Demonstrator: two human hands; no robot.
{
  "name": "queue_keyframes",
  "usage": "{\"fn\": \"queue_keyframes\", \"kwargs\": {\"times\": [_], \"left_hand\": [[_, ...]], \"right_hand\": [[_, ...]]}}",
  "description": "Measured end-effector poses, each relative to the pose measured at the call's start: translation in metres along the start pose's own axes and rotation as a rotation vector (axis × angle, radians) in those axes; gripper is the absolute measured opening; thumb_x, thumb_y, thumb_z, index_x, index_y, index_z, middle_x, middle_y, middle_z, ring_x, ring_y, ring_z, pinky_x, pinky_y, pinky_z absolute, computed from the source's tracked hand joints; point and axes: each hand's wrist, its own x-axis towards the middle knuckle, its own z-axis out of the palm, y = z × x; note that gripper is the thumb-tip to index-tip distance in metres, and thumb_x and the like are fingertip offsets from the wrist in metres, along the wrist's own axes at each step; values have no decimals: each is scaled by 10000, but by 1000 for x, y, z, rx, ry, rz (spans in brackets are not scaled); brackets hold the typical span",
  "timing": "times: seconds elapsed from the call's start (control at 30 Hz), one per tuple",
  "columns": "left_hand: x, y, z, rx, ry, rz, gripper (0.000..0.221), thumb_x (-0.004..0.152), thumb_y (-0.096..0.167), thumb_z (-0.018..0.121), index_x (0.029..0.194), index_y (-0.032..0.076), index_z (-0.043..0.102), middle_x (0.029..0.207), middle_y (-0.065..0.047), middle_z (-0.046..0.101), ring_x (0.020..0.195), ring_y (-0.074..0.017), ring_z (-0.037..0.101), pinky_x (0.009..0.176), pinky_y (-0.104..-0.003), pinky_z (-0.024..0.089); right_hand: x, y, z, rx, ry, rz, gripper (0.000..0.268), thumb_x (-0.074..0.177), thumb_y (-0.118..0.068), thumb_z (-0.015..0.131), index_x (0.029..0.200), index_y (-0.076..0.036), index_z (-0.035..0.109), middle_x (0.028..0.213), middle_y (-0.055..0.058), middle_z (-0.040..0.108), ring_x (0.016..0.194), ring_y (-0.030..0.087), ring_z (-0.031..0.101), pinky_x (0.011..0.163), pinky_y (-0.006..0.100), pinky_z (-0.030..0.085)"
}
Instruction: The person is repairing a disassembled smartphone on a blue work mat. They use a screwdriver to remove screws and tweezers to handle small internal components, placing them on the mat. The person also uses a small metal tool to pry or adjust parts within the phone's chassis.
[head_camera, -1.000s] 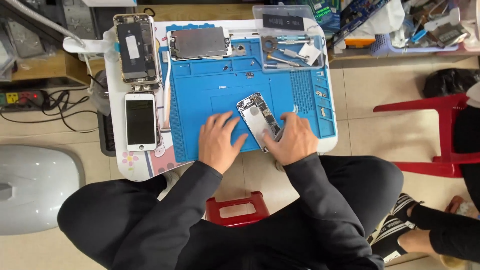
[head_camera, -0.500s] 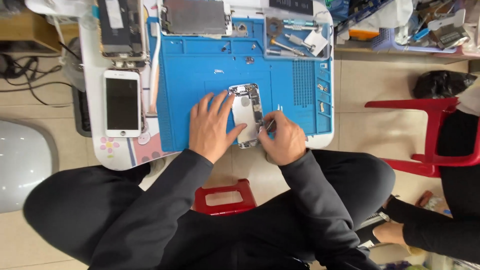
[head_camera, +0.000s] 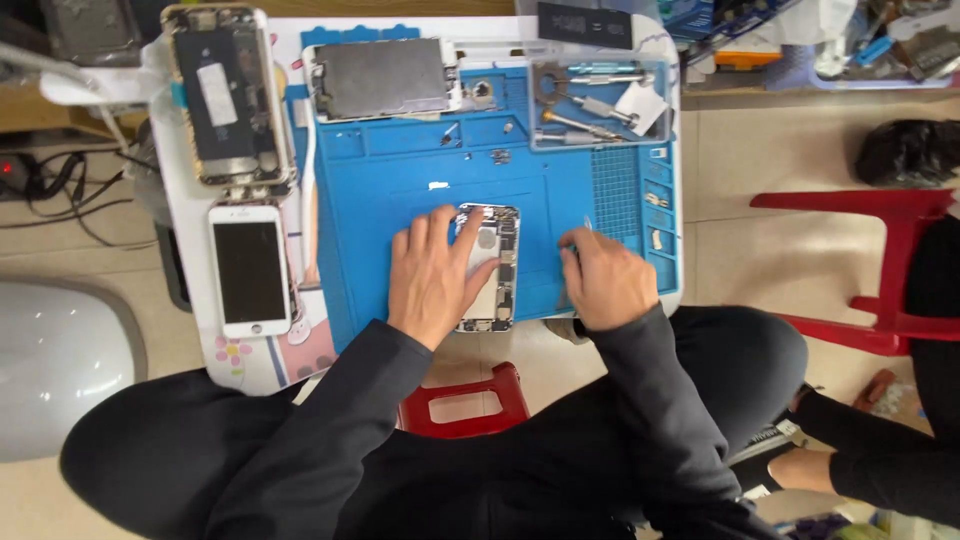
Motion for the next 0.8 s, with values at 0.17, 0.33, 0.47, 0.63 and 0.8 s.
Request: {"fn": "queue_keyframes", "kwargs": {"times": [0.17,0.33,0.47,0.63,0.8], "left_hand": [[3,-3,-2,-37,-8,21,511,1008,575,614,1364,212,664,1210,-103,513,1013,-268,565,782,-412,434],[5,-8,-3,-82,-35,34,496,971,573,659,1323,226,696,1206,-81,507,1011,-270,571,781,-416,448],[2,-1,-5,-74,-28,19,487,961,530,706,1322,204,709,1215,-97,530,1033,-286,591,794,-433,465],[-6,4,-8,-8,11,22,477,982,511,696,1331,187,700,1226,-113,540,1058,-281,595,811,-426,471],[-11,9,-13,3,50,31,473,963,468,723,1323,162,714,1260,-136,573,1100,-295,603,843,-421,483]], "right_hand": [[19,8,-7,2,-53,-90,93,1010,-241,599,1094,-204,611,725,34,700,691,268,747,630,450,616],[20,-3,-1,-29,-97,-125,156,967,-285,635,1071,-197,559,720,50,682,661,290,735,575,465,597],[10,-2,-11,31,-130,-161,240,1004,-352,636,1137,-161,574,775,55,652,655,258,713,547,400,586],[2,-4,-52,8,-83,-205,384,990,-427,640,1269,-164,609,842,59,646,674,289,717,566,454,595],[38,16,-65,170,449,-433,163,1062,-292,646,934,-218,715,761,-44,649,759,209,686,672,349,563]]}}
